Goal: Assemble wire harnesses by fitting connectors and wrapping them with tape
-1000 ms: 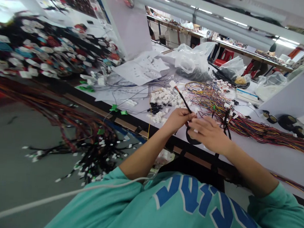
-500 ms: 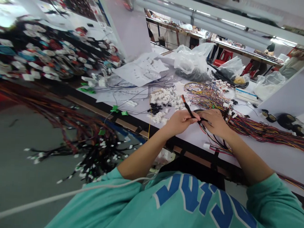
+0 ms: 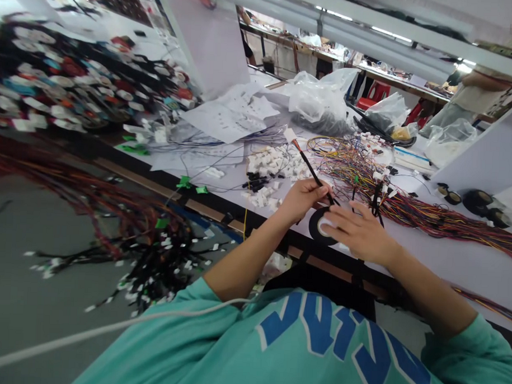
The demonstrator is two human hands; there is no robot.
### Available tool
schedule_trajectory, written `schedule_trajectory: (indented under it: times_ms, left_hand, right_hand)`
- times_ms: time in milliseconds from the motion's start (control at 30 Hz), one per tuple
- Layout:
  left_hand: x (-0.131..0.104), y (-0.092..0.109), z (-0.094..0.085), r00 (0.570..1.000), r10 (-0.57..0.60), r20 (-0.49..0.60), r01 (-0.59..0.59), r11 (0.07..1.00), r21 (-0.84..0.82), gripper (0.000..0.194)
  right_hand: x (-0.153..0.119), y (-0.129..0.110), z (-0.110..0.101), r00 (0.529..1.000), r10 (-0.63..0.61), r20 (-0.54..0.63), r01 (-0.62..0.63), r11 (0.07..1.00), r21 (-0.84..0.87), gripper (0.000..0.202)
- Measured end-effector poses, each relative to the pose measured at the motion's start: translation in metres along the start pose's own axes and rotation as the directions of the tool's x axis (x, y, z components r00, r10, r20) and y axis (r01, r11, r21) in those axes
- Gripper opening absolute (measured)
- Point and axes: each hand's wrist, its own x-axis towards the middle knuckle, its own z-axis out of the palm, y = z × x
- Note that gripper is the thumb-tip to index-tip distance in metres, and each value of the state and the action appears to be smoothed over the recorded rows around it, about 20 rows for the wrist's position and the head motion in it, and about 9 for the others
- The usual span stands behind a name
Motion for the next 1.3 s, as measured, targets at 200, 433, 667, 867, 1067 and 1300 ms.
schedule_trajectory:
  times_ms: [200,433,667,867,1067,1300]
  left_hand:
    - [0.001,-0.001,0.002,1.000,-0.022,0.018,0.023,0.997,-0.075,0.035]
    - [-0.004,-0.003,0.000,0.999,-0.015,0.030,0.016,0.999,-0.029,0.035]
    - [-0.008,0.021,0.006,0.951,0.235,0.201,-0.299,0.865,0.402,0.016]
    - [0.007,0.023,0.001,0.924,0.291,0.250,-0.378,0.801,0.464,0.017]
    - [0.016,0.019,0.005,0.938,0.284,0.200,-0.339,0.872,0.353,0.020]
    - [0.013,0.005,0.012,0.949,0.182,0.256,-0.265,0.902,0.341,0.029]
  right_hand:
    - [0.008,-0.024,-0.006,0.983,-0.111,0.144,0.122,0.990,-0.068,0.033]
    - [0.001,0.004,-0.018,0.976,0.145,0.160,-0.142,0.989,-0.026,0.042]
    - [0.019,0.033,0.019,0.939,0.339,0.058,-0.342,0.938,0.058,0.020]
    - [0.017,0.031,0.037,0.818,0.574,0.033,-0.519,0.714,0.470,0.015]
    - [0.007,0.024,0.033,0.741,0.646,0.181,-0.477,0.319,0.819,0.025]
    - [0.009,0.020,0.040,0.650,0.734,0.196,-0.451,0.165,0.877,0.011]
